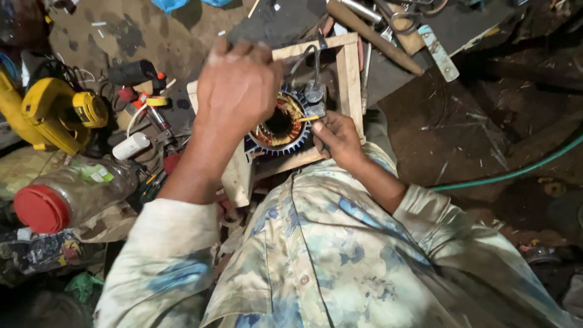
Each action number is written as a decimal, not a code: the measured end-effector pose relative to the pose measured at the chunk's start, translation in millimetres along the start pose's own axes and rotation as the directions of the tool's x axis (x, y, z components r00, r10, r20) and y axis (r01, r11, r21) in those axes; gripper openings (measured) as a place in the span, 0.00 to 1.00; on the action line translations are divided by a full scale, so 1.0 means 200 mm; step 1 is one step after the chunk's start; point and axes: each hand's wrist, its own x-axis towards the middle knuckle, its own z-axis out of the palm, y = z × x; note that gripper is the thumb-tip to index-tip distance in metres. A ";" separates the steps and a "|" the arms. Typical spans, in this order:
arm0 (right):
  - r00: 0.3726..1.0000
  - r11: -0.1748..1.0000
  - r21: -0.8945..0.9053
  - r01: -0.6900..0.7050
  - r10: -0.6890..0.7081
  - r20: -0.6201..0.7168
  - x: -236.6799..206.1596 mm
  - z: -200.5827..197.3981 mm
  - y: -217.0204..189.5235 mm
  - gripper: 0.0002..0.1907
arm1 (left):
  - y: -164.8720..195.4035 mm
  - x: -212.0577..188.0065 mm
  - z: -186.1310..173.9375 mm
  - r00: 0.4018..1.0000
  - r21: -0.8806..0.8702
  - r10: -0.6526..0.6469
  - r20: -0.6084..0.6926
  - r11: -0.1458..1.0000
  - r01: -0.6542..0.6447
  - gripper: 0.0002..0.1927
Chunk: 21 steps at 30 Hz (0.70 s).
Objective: The person repairs an electrical motor stator by hand, using shears and a screwdriver to trim and adjust copper windings. The person repeatedly repositions the stator and uses tools to manipulate the wires.
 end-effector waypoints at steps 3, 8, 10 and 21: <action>1.000 0.997 -0.078 -0.007 0.006 -0.010 0.00 0.00 -0.03 0.12 | 0.05 -0.01 0.00 0.993 -0.102 0.092 0.073 0.991 -0.084 0.10; 1.000 0.997 -0.073 -0.003 0.002 -0.006 0.00 -0.01 -0.03 0.13 | 0.11 0.01 0.04 0.975 -0.183 0.133 0.177 0.978 -0.101 0.10; 1.000 0.997 -0.076 0.002 -0.002 -0.001 0.00 -0.02 -0.03 0.12 | 0.11 0.03 0.06 0.971 -0.208 0.157 0.181 0.971 -0.119 0.11; 0.995 0.952 -0.296 -0.081 0.092 0.025 -0.06 -0.22 -0.08 0.11 | 0.09 0.18 0.14 0.887 -0.205 0.104 0.450 0.979 -0.010 0.10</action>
